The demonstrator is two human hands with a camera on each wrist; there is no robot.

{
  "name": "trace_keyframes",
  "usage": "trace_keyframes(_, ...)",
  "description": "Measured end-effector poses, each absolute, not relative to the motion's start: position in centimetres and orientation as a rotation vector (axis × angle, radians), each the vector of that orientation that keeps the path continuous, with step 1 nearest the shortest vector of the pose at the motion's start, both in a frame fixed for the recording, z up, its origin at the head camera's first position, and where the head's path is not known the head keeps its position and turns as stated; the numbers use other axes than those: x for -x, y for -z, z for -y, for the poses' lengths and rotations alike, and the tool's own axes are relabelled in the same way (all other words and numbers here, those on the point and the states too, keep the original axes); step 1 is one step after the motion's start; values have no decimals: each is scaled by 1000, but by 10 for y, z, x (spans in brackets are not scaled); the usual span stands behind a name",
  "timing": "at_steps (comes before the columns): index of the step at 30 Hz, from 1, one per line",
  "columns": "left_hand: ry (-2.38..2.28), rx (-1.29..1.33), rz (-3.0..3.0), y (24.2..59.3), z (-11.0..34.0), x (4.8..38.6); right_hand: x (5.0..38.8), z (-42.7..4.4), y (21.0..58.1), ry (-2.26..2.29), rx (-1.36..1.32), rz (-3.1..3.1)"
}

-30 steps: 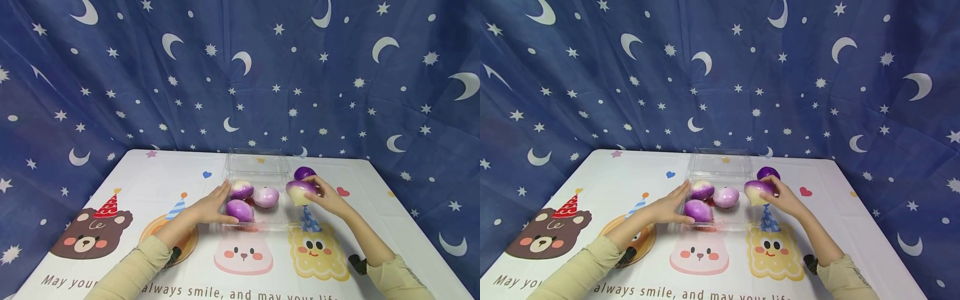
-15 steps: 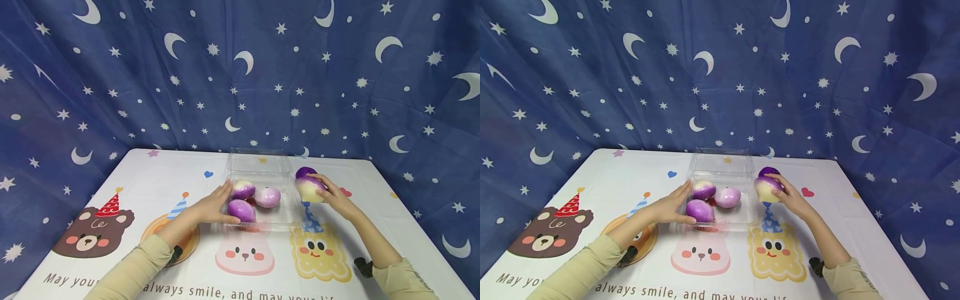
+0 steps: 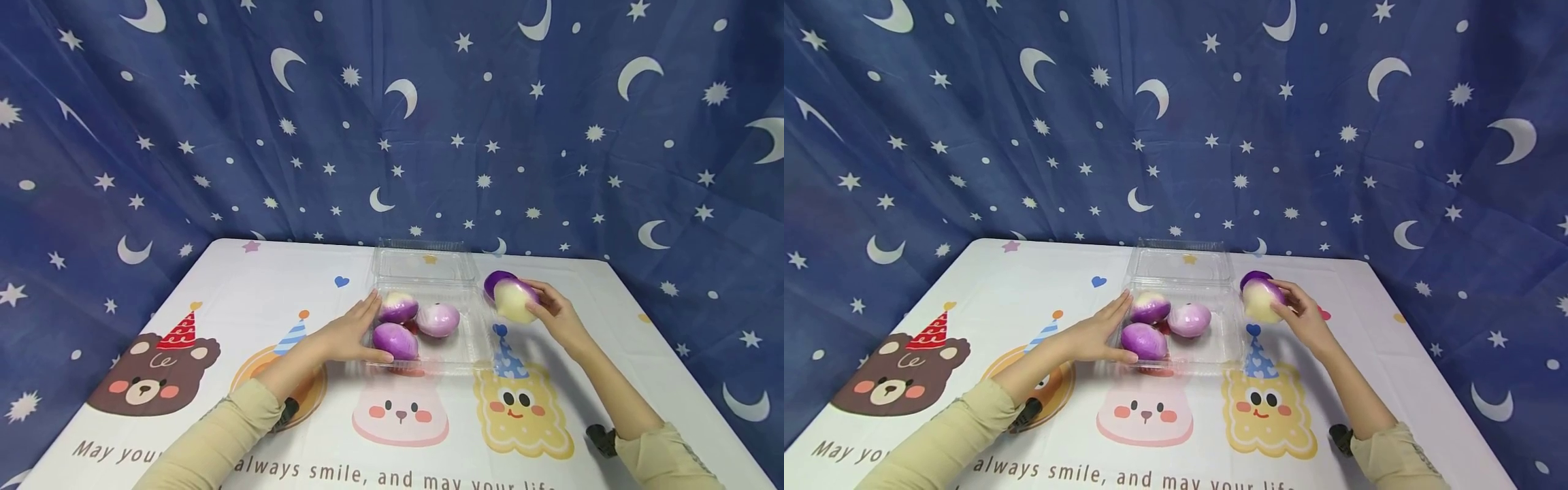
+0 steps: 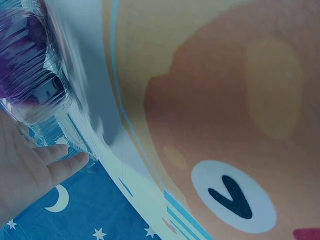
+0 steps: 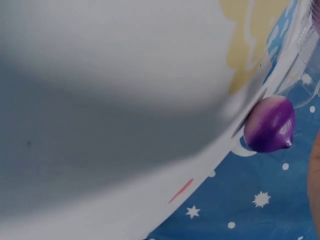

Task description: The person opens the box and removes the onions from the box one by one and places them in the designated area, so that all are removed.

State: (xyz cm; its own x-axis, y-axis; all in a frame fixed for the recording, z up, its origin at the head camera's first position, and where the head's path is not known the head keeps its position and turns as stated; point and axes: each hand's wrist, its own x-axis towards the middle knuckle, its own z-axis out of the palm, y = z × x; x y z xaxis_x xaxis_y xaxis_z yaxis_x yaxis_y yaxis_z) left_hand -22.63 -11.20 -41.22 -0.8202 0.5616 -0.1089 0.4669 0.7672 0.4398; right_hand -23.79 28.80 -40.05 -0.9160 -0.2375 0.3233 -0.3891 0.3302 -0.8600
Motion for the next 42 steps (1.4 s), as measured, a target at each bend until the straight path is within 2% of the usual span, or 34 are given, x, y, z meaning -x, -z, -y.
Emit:
trace_keyframes(7,-575,-821,-2732,412,113,228,240,-302,401,-1816,-330,2413)
trace_keyframes(25,-577,-820,-2723,411,111,228,249,-326,402,-2119,-33,2178)
trace_keyframes(42,-569,-810,-2724,411,113,227,286,-335,405,-1929,157,2449)
